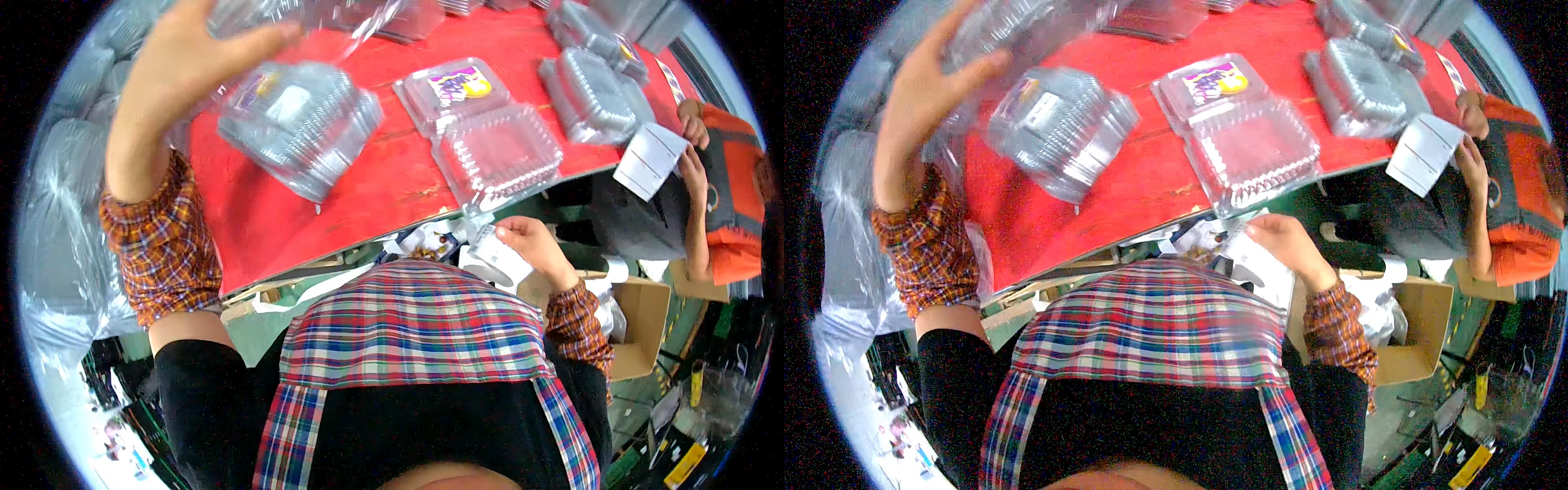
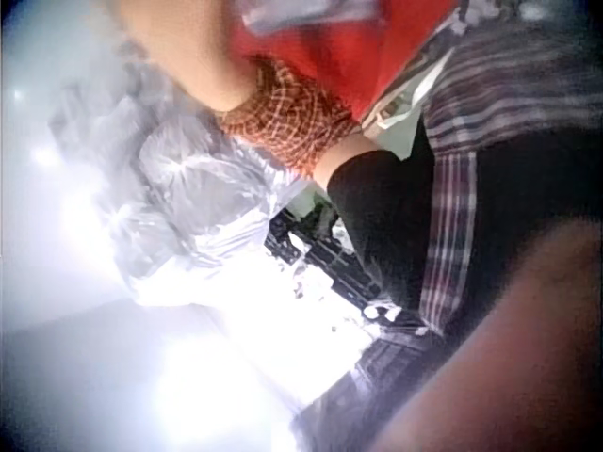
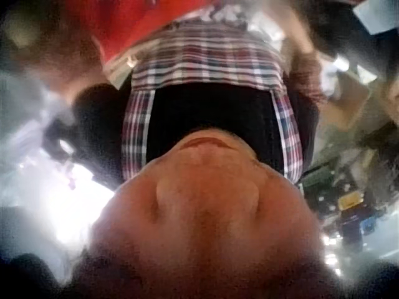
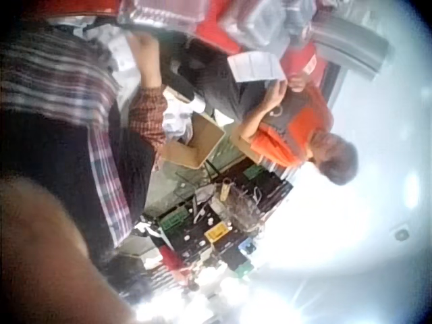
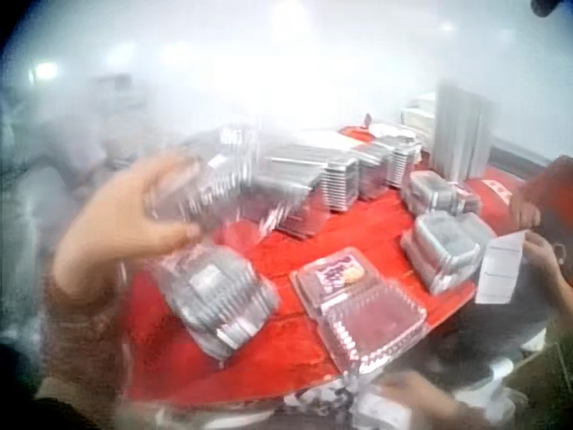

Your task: The person stands at a red table and repeatedly picks up clear plastic containers, peels labels from a sheet, and sticks them onto the containers. Another person in an orange shirt is visible in the background performing a similar task.

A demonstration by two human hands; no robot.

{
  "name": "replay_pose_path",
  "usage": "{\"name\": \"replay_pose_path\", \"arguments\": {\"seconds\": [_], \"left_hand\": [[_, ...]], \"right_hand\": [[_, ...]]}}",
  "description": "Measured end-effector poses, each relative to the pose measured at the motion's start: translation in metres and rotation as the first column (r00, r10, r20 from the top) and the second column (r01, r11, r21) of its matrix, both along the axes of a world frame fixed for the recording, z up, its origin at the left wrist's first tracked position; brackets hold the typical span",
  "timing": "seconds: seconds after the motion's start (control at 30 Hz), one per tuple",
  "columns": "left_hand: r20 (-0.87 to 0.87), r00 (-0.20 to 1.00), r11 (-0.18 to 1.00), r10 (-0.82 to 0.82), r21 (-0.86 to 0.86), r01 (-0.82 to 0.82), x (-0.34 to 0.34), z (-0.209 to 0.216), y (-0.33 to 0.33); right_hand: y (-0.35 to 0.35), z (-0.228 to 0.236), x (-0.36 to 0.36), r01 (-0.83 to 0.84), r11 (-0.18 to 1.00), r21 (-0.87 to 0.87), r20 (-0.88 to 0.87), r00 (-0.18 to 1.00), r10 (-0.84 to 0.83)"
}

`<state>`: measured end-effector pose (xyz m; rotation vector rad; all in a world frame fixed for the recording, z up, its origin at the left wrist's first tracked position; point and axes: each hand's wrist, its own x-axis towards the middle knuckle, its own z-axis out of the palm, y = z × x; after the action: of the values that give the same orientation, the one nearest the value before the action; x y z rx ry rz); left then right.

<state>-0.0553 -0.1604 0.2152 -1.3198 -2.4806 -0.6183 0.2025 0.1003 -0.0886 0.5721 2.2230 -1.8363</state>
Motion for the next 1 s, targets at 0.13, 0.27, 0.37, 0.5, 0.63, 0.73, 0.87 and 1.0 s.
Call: {"name": "replay_pose_path", "arguments": {"seconds": [0.13, 0.27, 0.37, 0.5, 0.63, 0.73, 0.87, 1.0], "left_hand": [[-0.107, 0.994, 0.989, 0.026, -0.14, -0.041, -0.055, -0.089, -0.036], [-0.328, 0.916, 0.877, 0.229, -0.34, -0.341, -0.043, -0.14, -0.025], [-0.334, 0.942, 0.998, -0.029, 0.05, 0.048, -0.009, -0.144, 0.007], [0.769, 0.547, 0.934, -0.331, 0.186, 0.304, 0.083, -0.148, 0.065], [0.838, 0.151, 0.845, -0.524, 0.49, 0.216, 0.101, -0.195, 0.098], [0.825, 0.196, 0.84, -0.531, 0.48, 0.255, 0.106, -0.184, 0.105], [0.801, 0.275, 0.836, -0.532, 0.444, 0.323, 0.116, -0.184, 0.111], [0.806, 0.357, 0.87, -0.473, 0.363, 0.334, 0.118, -0.192, 0.119]], "right_hand": [[-0.005, 0.024, 0.006, 0.012, 0.987, -0.158, -0.1, 0.995, -0.028], [-0.011, 0.047, 0.006, 0.069, 0.975, -0.209, -0.266, 0.956, -0.125], [-0.014, 0.076, 0.004, 0.11, 0.974, -0.2, -0.37, 0.912, -0.179], [-0.024, 0.094, 0.001, 0.159, 0.965, -0.207, -0.476, 0.846, -0.241], [-0.024, 0.101, 0.002, 0.211, 0.972, -0.099, -0.46, 0.857, -0.233], [-0.018, 0.094, 0.006, 0.228, 0.963, -0.141, -0.43, 0.862, -0.268], [-0.023, 0.08, 0.01, 0.307, 0.933, -0.186, -0.505, 0.785, -0.359], [-0.015, 0.078, 0.018, 0.406, 0.913, -0.051, -0.473, 0.795, -0.38]]}}
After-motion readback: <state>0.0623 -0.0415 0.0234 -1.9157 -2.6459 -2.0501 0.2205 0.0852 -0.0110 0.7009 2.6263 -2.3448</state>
